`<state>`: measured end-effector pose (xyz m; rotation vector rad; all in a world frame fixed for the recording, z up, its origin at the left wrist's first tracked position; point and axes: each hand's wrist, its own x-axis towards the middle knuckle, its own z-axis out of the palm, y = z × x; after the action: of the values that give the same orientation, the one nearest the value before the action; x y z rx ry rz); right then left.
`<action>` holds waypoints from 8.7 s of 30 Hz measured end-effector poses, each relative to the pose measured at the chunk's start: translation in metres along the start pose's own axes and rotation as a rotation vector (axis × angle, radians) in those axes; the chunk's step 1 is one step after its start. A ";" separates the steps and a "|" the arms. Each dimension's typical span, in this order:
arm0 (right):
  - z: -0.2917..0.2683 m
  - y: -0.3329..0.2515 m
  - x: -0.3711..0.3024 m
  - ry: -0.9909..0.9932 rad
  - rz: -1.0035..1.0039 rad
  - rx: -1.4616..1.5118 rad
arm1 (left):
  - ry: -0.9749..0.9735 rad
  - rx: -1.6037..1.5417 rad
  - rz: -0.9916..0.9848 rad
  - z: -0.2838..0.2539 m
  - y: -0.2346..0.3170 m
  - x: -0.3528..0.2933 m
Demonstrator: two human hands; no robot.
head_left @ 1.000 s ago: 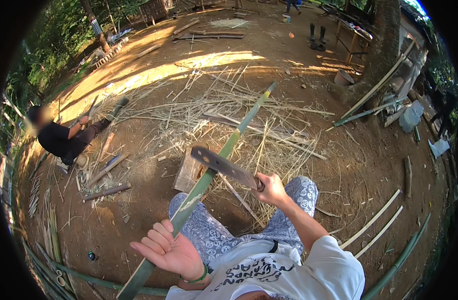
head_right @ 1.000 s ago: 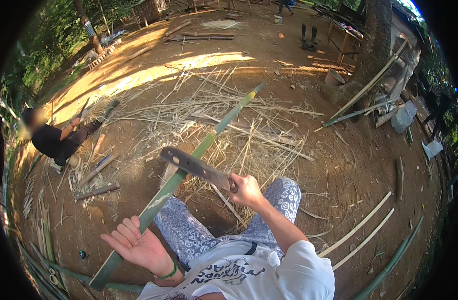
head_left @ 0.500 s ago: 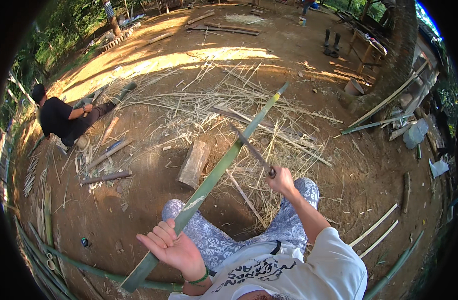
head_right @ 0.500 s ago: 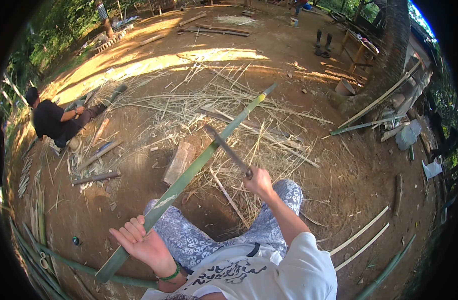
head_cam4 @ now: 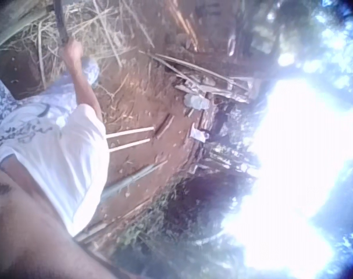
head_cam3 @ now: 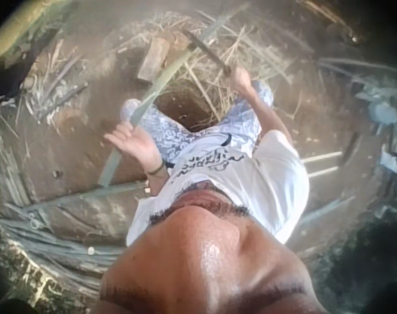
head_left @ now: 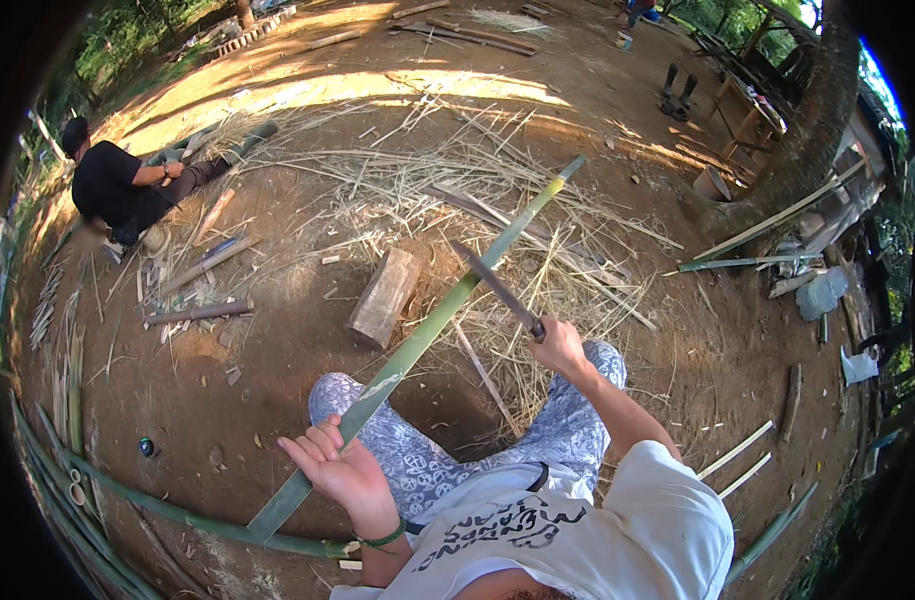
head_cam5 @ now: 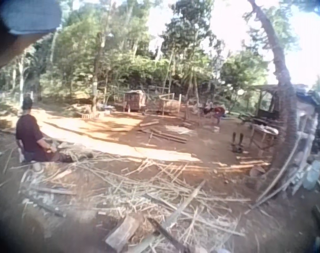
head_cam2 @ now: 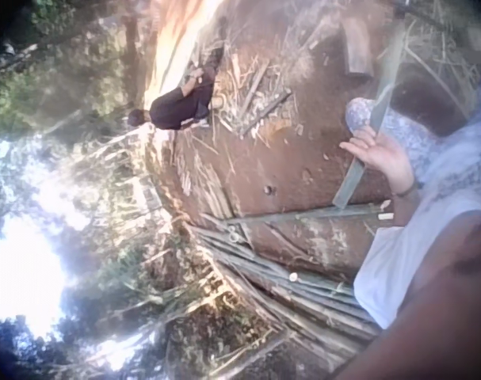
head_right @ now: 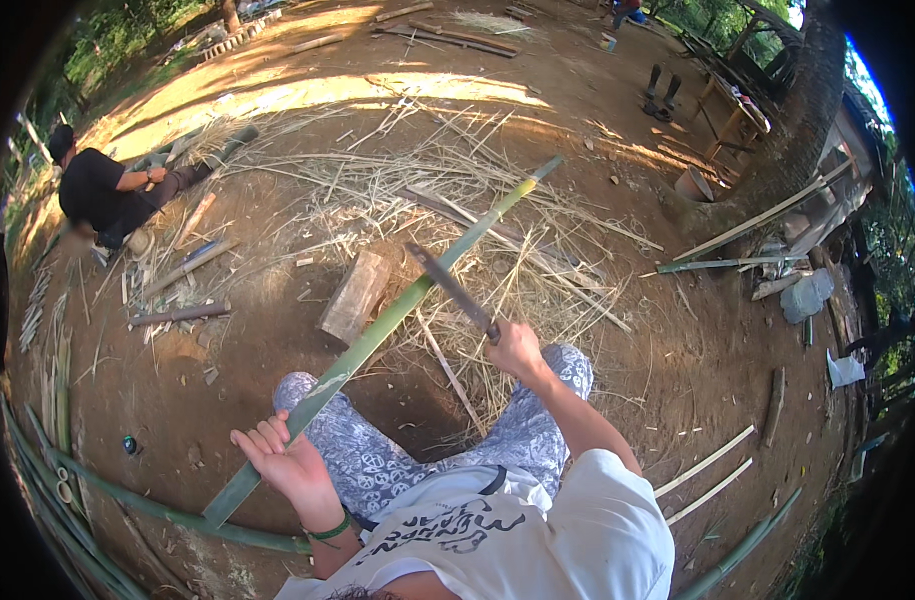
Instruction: The person sits on the ground and uses a large knife to split long bamboo poles into thin strips. They repeatedly shave the edges and split the bamboo lengthwise, accumulating a pile of finished strips and debris.
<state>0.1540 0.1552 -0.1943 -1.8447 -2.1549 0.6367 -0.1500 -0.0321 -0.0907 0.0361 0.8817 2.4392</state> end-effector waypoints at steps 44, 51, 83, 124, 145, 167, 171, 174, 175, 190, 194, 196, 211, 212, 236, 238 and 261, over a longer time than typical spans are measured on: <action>0.041 -0.139 0.003 0.106 0.363 1.725 | -0.622 0.242 0.145 -0.028 0.011 -0.029; 0.004 -0.153 0.014 0.163 0.250 1.662 | -1.227 0.974 0.318 -0.027 -0.036 0.044; -0.029 -0.135 0.006 0.234 0.266 1.734 | -0.550 1.195 0.712 -0.048 -0.007 0.156; -0.005 -0.138 0.012 0.166 0.208 1.640 | -0.629 1.192 0.020 -0.080 0.169 0.095; -0.010 -0.144 0.008 0.202 0.230 1.638 | -0.790 0.868 0.046 0.008 -0.095 -0.016; 0.003 -0.132 0.001 0.335 0.233 1.943 | -0.846 0.579 0.201 -0.005 -0.050 -0.041; 0.008 -0.133 -0.005 0.287 0.175 1.836 | -0.528 0.190 0.156 0.056 -0.061 -0.082; -0.026 -0.121 -0.027 0.105 0.150 1.646 | -0.424 0.072 0.095 0.074 -0.066 -0.069; -0.035 -0.115 -0.035 0.128 0.136 1.538 | -0.433 0.048 0.095 0.078 -0.066 -0.061; -0.101 -0.107 -0.129 0.096 -0.291 0.342 | -0.814 0.204 0.452 0.084 -0.077 -0.040; -0.081 -0.063 -0.091 0.158 -0.091 0.304 | -0.833 0.137 0.415 0.087 -0.082 -0.041; -0.057 -0.022 -0.064 0.290 -0.021 0.184 | -0.828 0.132 0.397 0.084 -0.084 -0.042; -0.107 -0.076 -0.132 -0.024 -0.206 0.226 | -1.099 0.015 0.410 0.071 -0.081 -0.039; -0.108 -0.075 -0.131 0.009 -0.197 0.184 | -1.095 0.006 0.411 0.070 -0.081 -0.039; -0.081 -0.030 -0.093 -0.071 -0.249 0.089 | -1.177 -0.047 0.447 0.057 -0.050 -0.034; -0.075 0.002 -0.068 -0.123 0.024 0.139 | -1.166 -0.033 0.435 0.056 -0.053 -0.035; -0.017 -0.088 0.020 0.355 0.226 1.432 | -0.509 0.123 0.689 0.027 0.052 -0.072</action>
<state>0.0807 0.1675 -0.1399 -1.1565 -0.7324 1.2773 -0.1080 -0.0857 -0.0274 1.1170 0.8669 2.7529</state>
